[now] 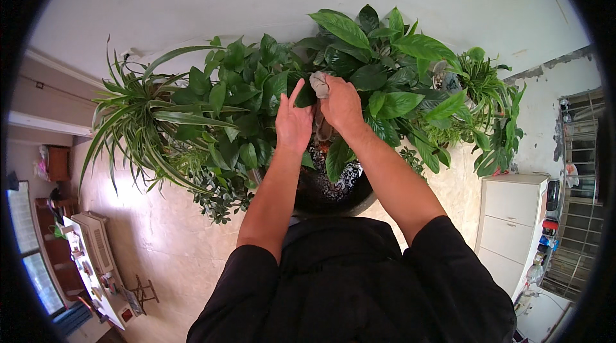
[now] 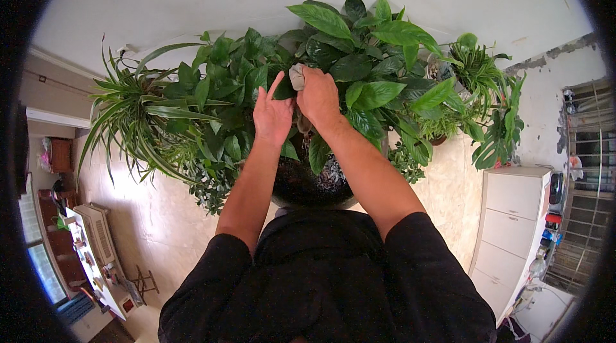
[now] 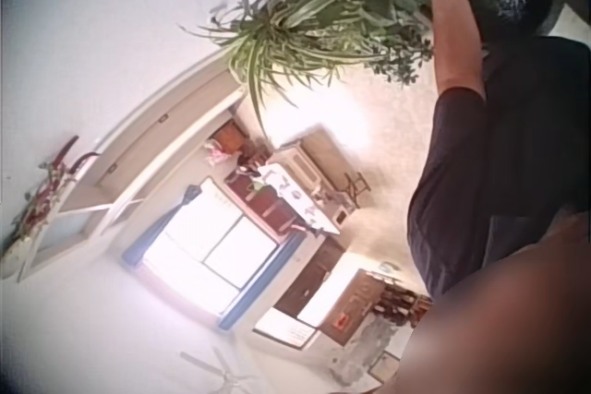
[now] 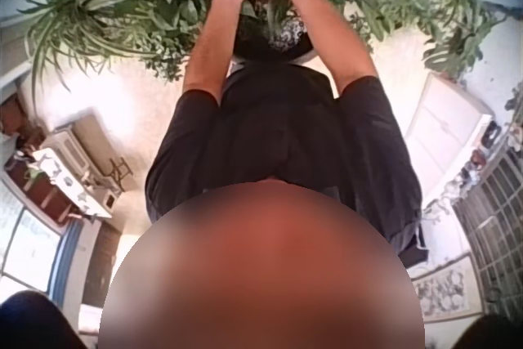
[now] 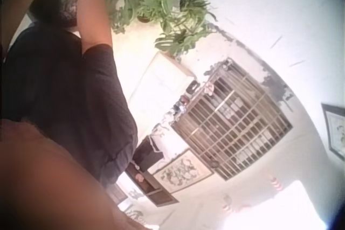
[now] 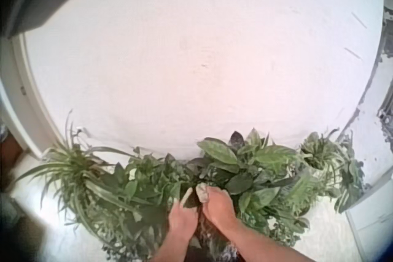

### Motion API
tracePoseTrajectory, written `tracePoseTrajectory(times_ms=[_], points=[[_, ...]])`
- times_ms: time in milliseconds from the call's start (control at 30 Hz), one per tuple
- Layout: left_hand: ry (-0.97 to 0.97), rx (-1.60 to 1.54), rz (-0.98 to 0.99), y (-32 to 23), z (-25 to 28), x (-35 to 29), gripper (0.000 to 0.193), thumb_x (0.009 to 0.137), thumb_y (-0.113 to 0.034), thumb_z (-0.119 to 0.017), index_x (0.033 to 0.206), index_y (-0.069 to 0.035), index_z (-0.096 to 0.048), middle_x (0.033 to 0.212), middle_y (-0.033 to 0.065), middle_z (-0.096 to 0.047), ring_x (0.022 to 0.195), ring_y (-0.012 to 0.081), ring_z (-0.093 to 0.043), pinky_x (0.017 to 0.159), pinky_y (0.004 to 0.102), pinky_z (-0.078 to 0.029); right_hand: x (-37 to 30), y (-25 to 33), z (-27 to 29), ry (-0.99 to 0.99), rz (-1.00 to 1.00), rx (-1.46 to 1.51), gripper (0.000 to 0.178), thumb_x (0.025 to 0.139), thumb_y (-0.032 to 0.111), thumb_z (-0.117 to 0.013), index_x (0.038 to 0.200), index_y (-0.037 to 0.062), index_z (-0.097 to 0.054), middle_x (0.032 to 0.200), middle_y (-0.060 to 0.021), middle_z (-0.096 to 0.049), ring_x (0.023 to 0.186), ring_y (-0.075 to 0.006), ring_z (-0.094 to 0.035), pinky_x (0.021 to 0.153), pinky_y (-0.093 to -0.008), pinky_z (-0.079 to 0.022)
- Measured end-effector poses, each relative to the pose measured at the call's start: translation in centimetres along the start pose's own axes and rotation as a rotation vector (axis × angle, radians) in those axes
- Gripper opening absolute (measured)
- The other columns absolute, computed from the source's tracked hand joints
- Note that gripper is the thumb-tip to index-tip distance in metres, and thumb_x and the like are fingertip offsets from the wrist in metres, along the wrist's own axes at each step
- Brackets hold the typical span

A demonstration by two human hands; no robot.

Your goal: The person wipes the leaves of several potted plants with a cloth. They systematically clean the leaves of a spider plant and a large leafy plant, moving from one leaf to the next.

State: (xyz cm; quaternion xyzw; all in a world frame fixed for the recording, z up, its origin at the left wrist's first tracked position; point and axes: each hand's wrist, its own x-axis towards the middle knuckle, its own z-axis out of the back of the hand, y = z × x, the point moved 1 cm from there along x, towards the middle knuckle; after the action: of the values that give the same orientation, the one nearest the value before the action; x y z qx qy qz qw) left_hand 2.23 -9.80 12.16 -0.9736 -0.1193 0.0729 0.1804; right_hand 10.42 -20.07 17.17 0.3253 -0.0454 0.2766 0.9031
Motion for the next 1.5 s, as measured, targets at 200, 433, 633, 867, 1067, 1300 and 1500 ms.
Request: tracePoseTrajectory(times_ms=[200,433,633,867,1067,1300,1500], points=[[-0.129,-0.018,-0.002,0.0,0.9,0.1,0.067,0.111,-0.053,-0.028,0.156,-0.004,-0.039,0.154,0.0143,-0.048,0.141,0.0315,-0.045,0.122,0.0437,-0.031,-1.6,2.7,0.4,0.141,0.196,0.058,0.043,0.082,0.003,-0.065,0.125,0.0037,-0.067,0.118,-0.0204,-0.069,0.103,-0.0422,-0.064,0.092,-0.0464,-0.050],[0.104,-0.003,0.051,-1.3,3.9,-0.4,0.076,0.107,-0.063,-0.030,0.159,-0.008,-0.036,0.121,0.0104,-0.068,0.108,0.0258,-0.065,0.104,0.0431,-0.049,-5.2,4.1,2.1,0.270,0.237,0.255,0.048,0.082,0.000,-0.065,0.130,0.0037,-0.065,0.124,-0.0164,-0.069,0.104,-0.0394,-0.062,0.093,-0.0439,-0.050],[0.078,-0.021,0.014,-2.5,0.2,0.2,0.077,0.110,-0.056,-0.025,0.161,0.003,-0.027,0.157,0.0215,-0.044,0.139,0.0346,-0.047,0.121,0.0430,-0.031,-7.7,3.2,4.9,0.356,0.146,0.297,0.055,0.080,-0.001,-0.062,0.135,0.0058,-0.064,0.127,-0.0157,-0.069,0.109,-0.0372,-0.062,0.099,-0.0426,-0.049],[0.055,0.213,-0.064,-3.6,1.3,-0.7,0.075,0.111,-0.052,-0.023,0.159,0.005,-0.029,0.163,0.0219,-0.033,0.151,0.0353,-0.032,0.127,0.0467,-0.016,-11.1,-1.5,9.5,0.316,0.026,0.312,0.065,0.073,-0.004,-0.059,0.137,0.0067,-0.062,0.130,-0.0161,-0.066,0.116,-0.0389,-0.060,0.104,-0.0407,-0.047],[-0.099,0.421,-0.033,-2.5,5.8,-4.1,0.066,0.112,-0.046,-0.032,0.151,0.006,-0.041,0.160,0.0240,-0.037,0.149,0.0379,-0.036,0.126,0.0478,-0.026,-16.6,-6.7,12.1,0.270,-0.136,0.317,0.066,0.073,-0.005,-0.060,0.138,0.0082,-0.062,0.126,-0.0182,-0.067,0.114,-0.0386,-0.062,0.100,-0.0403,-0.050],[-0.227,0.501,0.127,0.6,7.2,-8.3,0.050,0.112,-0.030,-0.031,0.137,0.008,-0.052,0.139,0.0250,-0.059,0.131,0.0369,-0.058,0.118,0.0455,-0.040,-21.7,-10.8,13.4,0.312,-0.367,0.391,0.062,0.076,-0.010,-0.063,0.136,0.0025,-0.063,0.121,-0.0145,-0.068,0.113,-0.0239,-0.066,0.100,-0.0326,-0.051],[-0.199,0.630,0.162,3.3,5.0,-9.7,0.041,0.110,-0.023,-0.043,0.136,0.007,-0.054,0.136,0.0228,-0.062,0.129,0.0329,-0.060,0.116,0.0428,-0.042,-22.9,-12.7,14.2,0.340,-0.383,0.388,0.057,0.081,-0.012,-0.064,0.136,0.0004,-0.063,0.122,-0.0125,-0.067,0.110,-0.0198,-0.066,0.099,-0.0305,-0.051]])
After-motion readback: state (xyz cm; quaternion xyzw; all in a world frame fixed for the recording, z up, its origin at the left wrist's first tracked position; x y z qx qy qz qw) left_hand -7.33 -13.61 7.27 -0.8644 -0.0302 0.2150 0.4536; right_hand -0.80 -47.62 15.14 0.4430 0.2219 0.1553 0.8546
